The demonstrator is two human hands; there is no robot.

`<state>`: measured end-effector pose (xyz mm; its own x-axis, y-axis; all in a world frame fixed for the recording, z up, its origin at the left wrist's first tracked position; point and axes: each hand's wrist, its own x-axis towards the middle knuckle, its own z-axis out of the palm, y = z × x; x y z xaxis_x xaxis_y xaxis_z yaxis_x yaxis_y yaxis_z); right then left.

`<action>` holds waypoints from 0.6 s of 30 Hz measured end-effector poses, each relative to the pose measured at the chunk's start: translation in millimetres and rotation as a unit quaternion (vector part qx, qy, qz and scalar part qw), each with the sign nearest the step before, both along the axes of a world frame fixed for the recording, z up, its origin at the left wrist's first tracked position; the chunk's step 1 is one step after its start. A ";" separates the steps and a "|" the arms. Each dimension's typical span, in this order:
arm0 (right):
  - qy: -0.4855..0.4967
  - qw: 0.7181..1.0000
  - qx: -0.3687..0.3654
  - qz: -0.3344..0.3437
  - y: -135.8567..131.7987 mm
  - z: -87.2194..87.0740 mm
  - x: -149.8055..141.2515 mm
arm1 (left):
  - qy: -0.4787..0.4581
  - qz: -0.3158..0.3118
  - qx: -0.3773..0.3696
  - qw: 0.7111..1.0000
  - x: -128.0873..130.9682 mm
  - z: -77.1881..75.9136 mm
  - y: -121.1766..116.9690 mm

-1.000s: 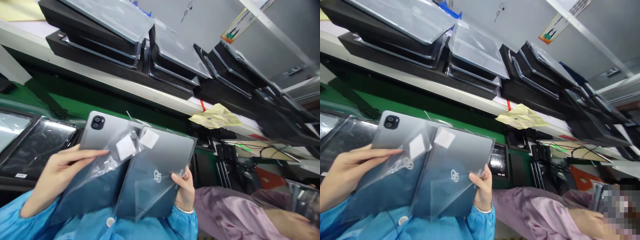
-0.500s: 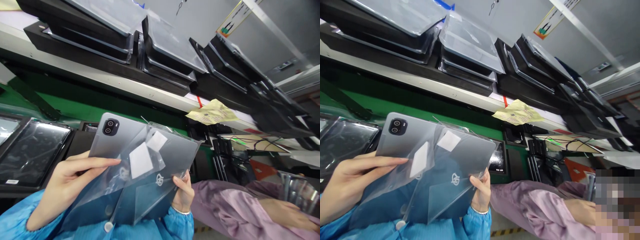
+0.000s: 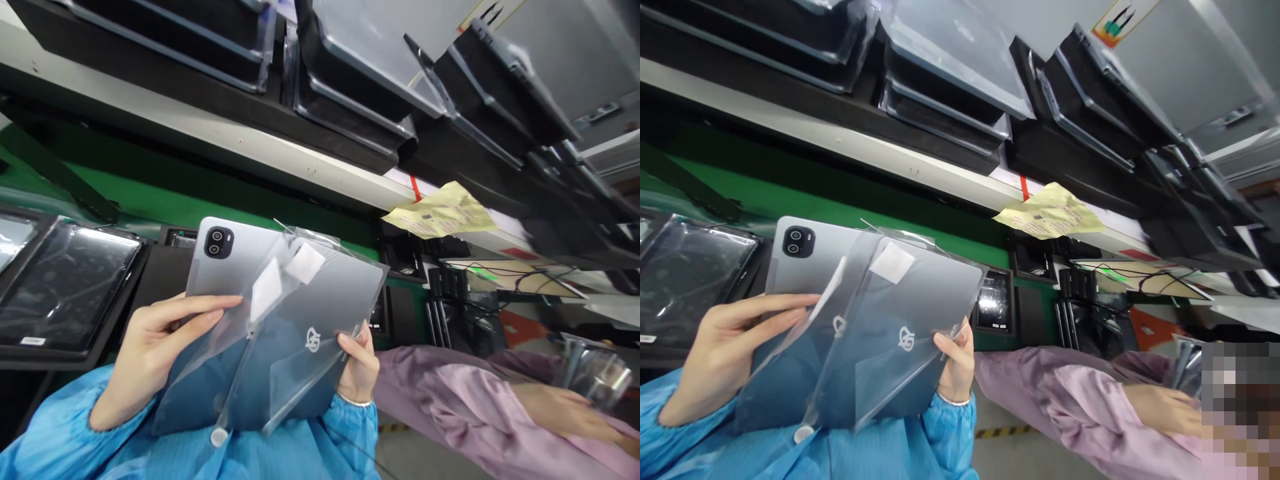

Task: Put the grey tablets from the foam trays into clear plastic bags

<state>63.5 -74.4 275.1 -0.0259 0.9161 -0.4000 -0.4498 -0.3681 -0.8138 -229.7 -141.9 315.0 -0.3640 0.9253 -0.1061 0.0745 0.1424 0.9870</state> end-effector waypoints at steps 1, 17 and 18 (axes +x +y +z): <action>0.005 1.000 -0.007 0.002 0.0 1.3 -0.9 | -0.013 0.006 -0.006 1.000 0.7 -0.6 -1.0; -0.013 1.000 -0.027 -0.002 -10.0 -6.1 -9.0 | 0.045 -0.009 0.057 0.997 3.5 -2.4 -5.8; -0.017 1.000 -0.021 -0.005 -11.4 -6.2 -8.7 | 0.050 -0.013 0.058 0.997 3.7 -2.0 -6.0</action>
<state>54.8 -85.8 268.9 -0.0028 0.8983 -0.4394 -0.4265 -0.3985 -0.8120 -226.1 -147.9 313.0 -0.3427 0.9387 0.0373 0.1748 0.0247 0.9843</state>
